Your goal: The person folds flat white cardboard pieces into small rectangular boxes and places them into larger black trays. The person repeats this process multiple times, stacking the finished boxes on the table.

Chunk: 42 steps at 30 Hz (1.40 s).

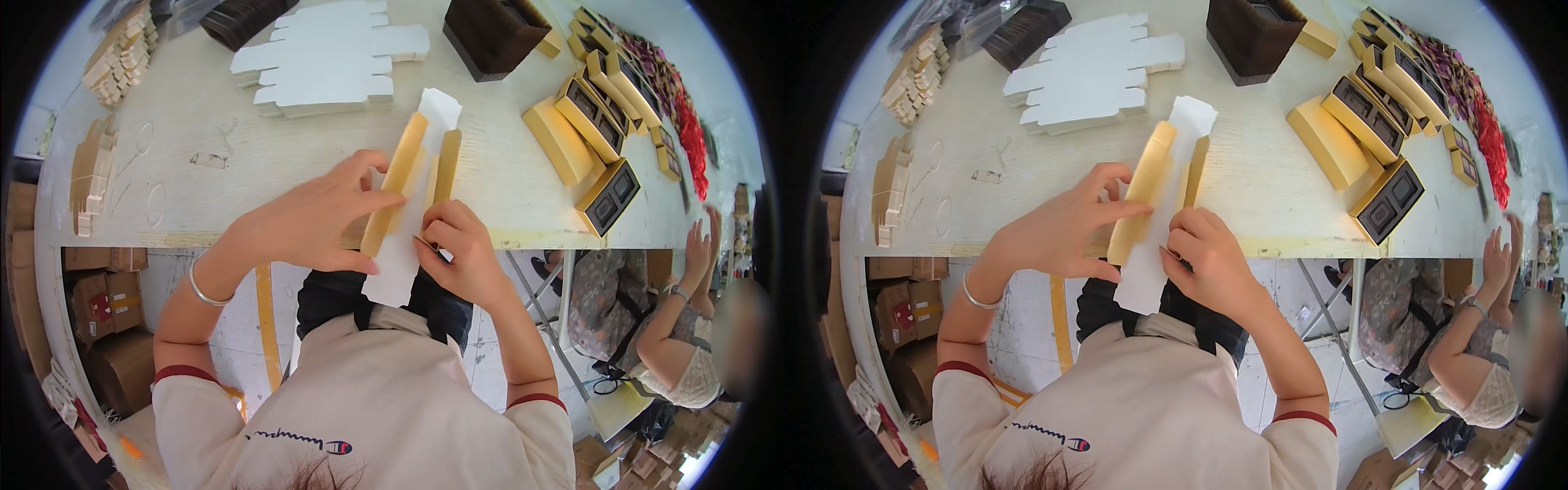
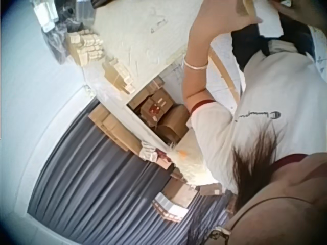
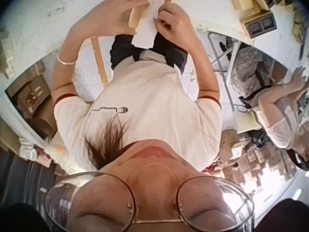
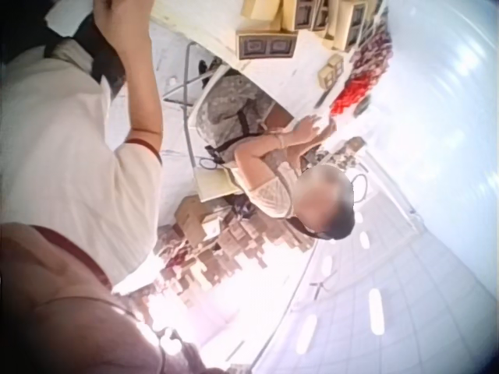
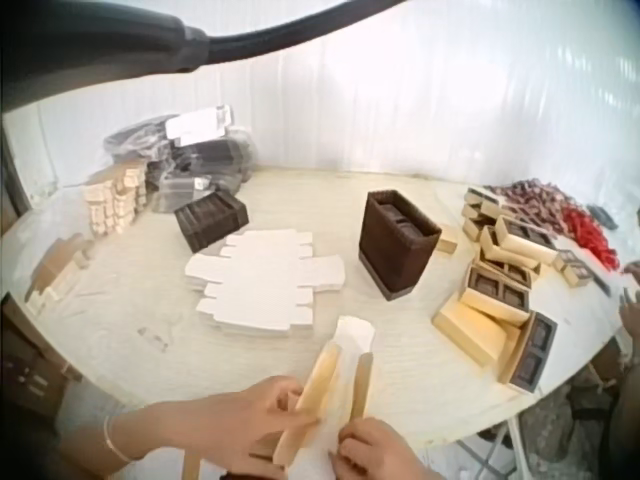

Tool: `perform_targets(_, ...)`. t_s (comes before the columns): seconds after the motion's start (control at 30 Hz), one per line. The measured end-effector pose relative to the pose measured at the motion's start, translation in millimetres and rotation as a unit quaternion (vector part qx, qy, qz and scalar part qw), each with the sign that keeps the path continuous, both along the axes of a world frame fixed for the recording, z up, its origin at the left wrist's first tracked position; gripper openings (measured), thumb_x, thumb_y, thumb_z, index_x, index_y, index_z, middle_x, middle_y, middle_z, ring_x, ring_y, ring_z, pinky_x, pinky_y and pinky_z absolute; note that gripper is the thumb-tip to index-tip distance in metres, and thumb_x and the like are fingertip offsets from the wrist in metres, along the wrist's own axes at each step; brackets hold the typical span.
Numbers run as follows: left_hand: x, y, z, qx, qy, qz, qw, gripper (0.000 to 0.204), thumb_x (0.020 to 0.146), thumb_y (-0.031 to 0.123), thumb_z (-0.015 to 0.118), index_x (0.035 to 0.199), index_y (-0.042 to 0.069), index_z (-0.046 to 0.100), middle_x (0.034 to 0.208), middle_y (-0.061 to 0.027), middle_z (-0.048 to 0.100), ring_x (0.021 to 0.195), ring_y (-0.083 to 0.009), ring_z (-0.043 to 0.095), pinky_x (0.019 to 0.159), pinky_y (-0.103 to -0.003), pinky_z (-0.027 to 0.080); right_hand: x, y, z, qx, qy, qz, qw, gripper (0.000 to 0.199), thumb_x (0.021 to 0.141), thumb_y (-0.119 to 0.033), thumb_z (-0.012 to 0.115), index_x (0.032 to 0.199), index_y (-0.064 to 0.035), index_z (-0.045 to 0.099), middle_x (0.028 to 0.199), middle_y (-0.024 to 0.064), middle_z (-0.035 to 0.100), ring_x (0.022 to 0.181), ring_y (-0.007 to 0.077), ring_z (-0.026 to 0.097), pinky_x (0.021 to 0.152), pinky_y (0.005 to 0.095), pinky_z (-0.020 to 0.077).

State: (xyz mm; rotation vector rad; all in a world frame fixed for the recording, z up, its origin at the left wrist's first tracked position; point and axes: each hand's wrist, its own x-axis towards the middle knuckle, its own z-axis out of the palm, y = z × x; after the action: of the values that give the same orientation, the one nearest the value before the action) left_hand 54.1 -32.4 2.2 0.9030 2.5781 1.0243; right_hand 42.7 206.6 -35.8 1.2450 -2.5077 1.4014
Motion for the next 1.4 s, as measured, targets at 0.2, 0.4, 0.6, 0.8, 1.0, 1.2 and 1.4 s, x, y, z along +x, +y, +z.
perform_targets(0.2, -1, -2, -15, -0.010, 0.222, -0.033, 0.974, 0.038, 0.068, 0.030, 0.079, 0.093, 0.007, 0.064, 0.108, -0.0027, 0.054, 0.083, -0.0209, 0.054, 0.070, -0.032, 0.048, -10, 6, 14, 0.038, -0.062, 0.036, 0.997, 0.017, 0.072, 0.005, 0.070, 0.075, -0.0005, 0.054, 0.085, 0.0091, 0.052, 0.077, 0.0273, 0.052, 0.064, 0.0355, 0.0447)
perform_targets(0.4, -1, 32, -35, 0.042, 0.213, -0.014, 0.976, 0.027, 0.073, 0.025, 0.075, 0.079, 0.008, 0.055, 0.078, -0.0018, 0.055, 0.067, -0.0216, 0.056, 0.059, -0.033, 0.047, -7, -1, 23, 0.090, -0.061, 0.044, 0.993, 0.019, 0.074, 0.005, 0.067, 0.084, 0.0000, 0.051, 0.086, 0.0118, 0.048, 0.081, 0.0319, 0.052, 0.071, 0.0404, 0.0451)
perform_targets(0.6, 2, 38, -33, 0.099, 0.127, 0.027, 0.987, 0.018, 0.078, 0.016, 0.072, 0.083, 0.008, 0.057, 0.072, -0.0056, 0.054, 0.068, -0.0259, 0.056, 0.059, -0.036, 0.046, -4, -4, 27, 0.076, -0.144, 0.027, 0.986, 0.024, 0.073, 0.008, 0.065, 0.091, 0.0011, 0.051, 0.095, 0.0154, 0.050, 0.089, 0.0354, 0.053, 0.076, 0.0405, 0.0457)
perform_targets(0.8, 7, 38, -30, 0.124, 0.054, 0.069, 0.988, 0.013, 0.078, 0.010, 0.072, 0.082, 0.005, 0.061, 0.072, -0.0071, 0.053, 0.065, -0.0250, 0.054, 0.056, -0.035, 0.043, 18, 16, 25, 0.075, -0.009, 0.050, 0.996, 0.042, 0.072, 0.011, 0.062, 0.112, 0.0004, 0.057, 0.122, 0.0177, 0.051, 0.100, 0.0333, 0.055, 0.083, 0.0386, 0.0465)
perform_targets(1.0, 9, 33, -25, 0.200, -0.105, 0.077, 0.971, 0.012, 0.087, 0.010, 0.066, 0.094, 0.003, 0.060, 0.084, -0.0118, 0.059, 0.073, -0.0265, 0.057, 0.064, -0.031, 0.046, 18, 11, -3, -0.061, 0.040, -0.010, 0.997, 0.026, 0.073, 0.009, 0.067, 0.097, 0.0000, 0.064, 0.099, 0.0146, 0.061, 0.083, 0.0283, 0.058, 0.069, 0.0361, 0.0483)
perform_targets(1.2, 19, 37, -25, 0.216, -0.081, 0.105, 0.967, 0.020, 0.094, 0.005, 0.051, 0.114, 0.006, 0.045, 0.102, -0.0144, 0.059, 0.077, -0.0327, 0.059, 0.069, -0.035, 0.048, 20, -1, -6, -0.130, -0.087, -0.108, 0.982, 0.015, 0.077, 0.007, 0.069, 0.090, -0.0002, 0.064, 0.090, 0.0122, 0.061, 0.067, 0.0224, 0.053, 0.058, 0.0306, 0.0457)
perform_targets(1.4, 18, 51, -28, 0.155, 0.045, 0.136, 0.978, 0.015, 0.092, -0.002, 0.048, 0.106, 0.004, 0.047, 0.113, -0.0147, 0.054, 0.077, -0.0322, 0.058, 0.068, -0.035, 0.048, 19, -5, 2, -0.037, -0.014, -0.130, 0.991, 0.031, 0.077, 0.007, 0.070, 0.106, 0.0009, 0.062, 0.124, 0.0168, 0.049, 0.064, 0.0189, 0.051, 0.061, 0.0315, 0.0488)
